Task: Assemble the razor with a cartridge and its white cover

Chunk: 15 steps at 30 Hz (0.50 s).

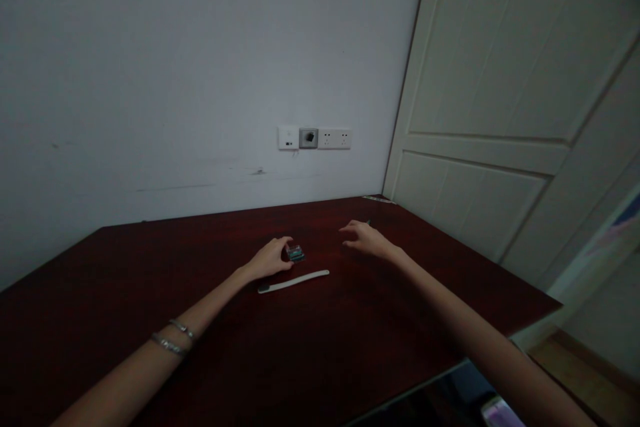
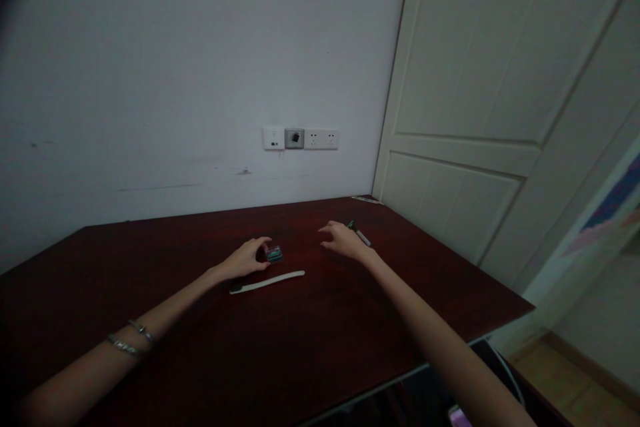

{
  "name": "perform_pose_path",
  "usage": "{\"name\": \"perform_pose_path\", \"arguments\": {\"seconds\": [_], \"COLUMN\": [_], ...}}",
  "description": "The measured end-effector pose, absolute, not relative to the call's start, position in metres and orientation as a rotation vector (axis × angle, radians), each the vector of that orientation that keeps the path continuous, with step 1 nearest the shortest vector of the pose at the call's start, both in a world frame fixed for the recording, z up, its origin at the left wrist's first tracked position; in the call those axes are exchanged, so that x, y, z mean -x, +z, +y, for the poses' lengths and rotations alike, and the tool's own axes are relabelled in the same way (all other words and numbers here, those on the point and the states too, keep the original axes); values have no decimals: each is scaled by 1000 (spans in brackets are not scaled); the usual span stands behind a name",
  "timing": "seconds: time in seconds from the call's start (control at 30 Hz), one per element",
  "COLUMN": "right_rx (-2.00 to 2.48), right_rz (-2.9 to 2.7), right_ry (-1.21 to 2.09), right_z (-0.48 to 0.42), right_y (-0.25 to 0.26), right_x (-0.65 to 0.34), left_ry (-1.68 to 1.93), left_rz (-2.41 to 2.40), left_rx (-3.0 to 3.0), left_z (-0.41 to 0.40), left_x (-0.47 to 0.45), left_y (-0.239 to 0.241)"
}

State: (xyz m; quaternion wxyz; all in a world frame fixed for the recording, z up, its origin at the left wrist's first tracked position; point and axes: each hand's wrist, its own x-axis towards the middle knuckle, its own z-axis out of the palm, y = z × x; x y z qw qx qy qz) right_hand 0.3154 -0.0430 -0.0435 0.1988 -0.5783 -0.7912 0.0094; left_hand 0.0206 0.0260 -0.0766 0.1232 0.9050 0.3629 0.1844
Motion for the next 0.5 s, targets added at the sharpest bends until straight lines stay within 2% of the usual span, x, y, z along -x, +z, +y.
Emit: {"name": "perform_pose_path", "arguments": {"seconds": [0.2,0.5], "right_rx": [1274,1211], "right_rz": [-2375,-2482], "right_ry": [236,261], "right_z": [-49,-60], "right_y": [-39,-28], "right_x": [-269,-258], "left_ry": [584,638], "left_rz": [891,777], "left_rx": [-2675,-2681], "left_z": [6,-23], "left_x": [-34,-51], "left_y": [-61,-36]}}
